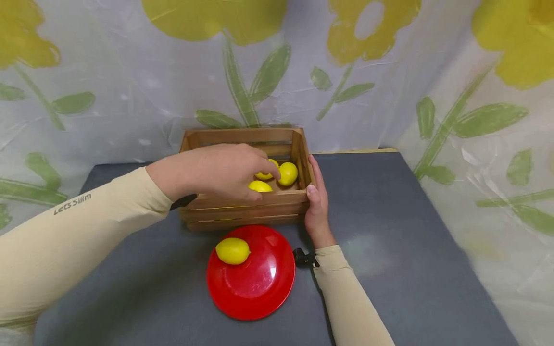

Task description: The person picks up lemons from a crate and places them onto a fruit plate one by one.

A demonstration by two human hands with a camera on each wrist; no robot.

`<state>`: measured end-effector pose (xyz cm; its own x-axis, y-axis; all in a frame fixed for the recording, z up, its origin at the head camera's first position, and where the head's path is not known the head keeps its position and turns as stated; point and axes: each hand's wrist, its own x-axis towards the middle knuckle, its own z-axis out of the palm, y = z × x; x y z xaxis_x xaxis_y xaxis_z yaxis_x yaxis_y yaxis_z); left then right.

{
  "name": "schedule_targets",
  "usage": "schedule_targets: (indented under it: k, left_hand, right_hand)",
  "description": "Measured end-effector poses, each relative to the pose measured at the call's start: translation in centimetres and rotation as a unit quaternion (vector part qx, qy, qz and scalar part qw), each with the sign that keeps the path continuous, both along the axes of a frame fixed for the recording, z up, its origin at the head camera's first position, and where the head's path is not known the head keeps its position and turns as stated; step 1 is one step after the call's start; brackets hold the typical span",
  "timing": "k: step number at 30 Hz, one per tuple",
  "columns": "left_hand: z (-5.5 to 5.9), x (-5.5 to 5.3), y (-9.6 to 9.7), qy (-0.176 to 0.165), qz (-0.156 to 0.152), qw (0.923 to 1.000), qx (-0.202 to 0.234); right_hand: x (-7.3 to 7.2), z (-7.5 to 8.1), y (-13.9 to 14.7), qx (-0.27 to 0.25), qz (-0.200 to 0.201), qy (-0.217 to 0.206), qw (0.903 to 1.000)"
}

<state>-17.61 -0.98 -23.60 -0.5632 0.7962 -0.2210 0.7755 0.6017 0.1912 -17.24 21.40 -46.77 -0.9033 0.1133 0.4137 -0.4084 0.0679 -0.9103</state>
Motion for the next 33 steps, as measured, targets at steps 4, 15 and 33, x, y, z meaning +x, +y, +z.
schedule_targets:
  k: [4, 15, 33]
  left_hand:
    - [-0.1, -2.9, 0.8, 0.009, 0.012, 0.9998, -0.013]
    - [-4.7, -9.3, 1.9, -0.039, 0.054, 0.9968, -0.044]
    - [-9.2, -12.3, 2.5, -0.044, 0.07, 0.993, -0.085]
  right_hand:
    - [0.1, 0.1, 0.1, -0.005, 0.002, 0.001, 1.0]
    - [-0.1, 0.2, -0.5, -0.011, 0.008, 0.007, 0.9999]
    - [0.2, 0.5, -1.8, 0.005, -0.001, 0.006, 1.0]
